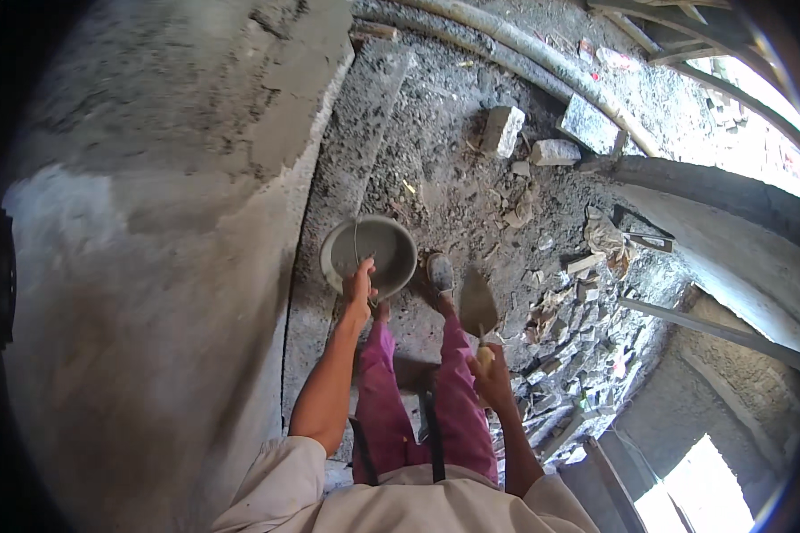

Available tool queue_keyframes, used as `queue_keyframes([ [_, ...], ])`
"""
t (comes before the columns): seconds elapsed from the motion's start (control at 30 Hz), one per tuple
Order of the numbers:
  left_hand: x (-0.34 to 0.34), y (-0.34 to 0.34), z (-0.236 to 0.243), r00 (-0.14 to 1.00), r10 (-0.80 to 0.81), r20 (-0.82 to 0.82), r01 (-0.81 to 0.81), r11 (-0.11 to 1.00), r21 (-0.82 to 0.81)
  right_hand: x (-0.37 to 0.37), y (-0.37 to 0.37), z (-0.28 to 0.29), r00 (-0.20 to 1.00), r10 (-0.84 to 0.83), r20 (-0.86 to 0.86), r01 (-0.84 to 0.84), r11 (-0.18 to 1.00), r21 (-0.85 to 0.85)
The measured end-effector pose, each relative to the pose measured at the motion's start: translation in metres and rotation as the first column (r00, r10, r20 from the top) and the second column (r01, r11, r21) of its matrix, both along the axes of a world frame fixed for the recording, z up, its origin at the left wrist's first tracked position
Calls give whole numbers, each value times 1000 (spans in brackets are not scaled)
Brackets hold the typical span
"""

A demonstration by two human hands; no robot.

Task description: The person smooths plaster on a wall with a trowel, retrieves a bucket of cement mixture, and applies and smooths the mixture onto the wall using the trowel.

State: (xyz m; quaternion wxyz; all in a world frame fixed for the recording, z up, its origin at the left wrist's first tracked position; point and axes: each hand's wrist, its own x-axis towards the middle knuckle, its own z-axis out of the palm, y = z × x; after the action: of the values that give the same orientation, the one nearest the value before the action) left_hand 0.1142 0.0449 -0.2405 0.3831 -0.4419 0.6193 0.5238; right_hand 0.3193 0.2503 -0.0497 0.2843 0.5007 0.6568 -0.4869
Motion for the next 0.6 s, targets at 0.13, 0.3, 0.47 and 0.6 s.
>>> queue_keyframes([
  [0.13, -19, 32, -57, 996, -43, -81, 47, 998, 44, -28, 10, -78, 882, 468, 52, -470, 874, 122],
  [0.3, -30, 21, -152, 972, -125, -201, 146, 985, 92, -100, 14, -194, 700, 708, 99, -706, 662, 253],
  [0.47, -30, 15, -210, 793, -462, -397, 410, 887, -211, -145, 59, -279, 567, 814, 130, -777, 475, 414],
  [0.6, -14, -44, -256, 901, -369, -230, 338, 927, -166, -150, 39, -340, 647, 736, 200, -740, 542, 400],
])
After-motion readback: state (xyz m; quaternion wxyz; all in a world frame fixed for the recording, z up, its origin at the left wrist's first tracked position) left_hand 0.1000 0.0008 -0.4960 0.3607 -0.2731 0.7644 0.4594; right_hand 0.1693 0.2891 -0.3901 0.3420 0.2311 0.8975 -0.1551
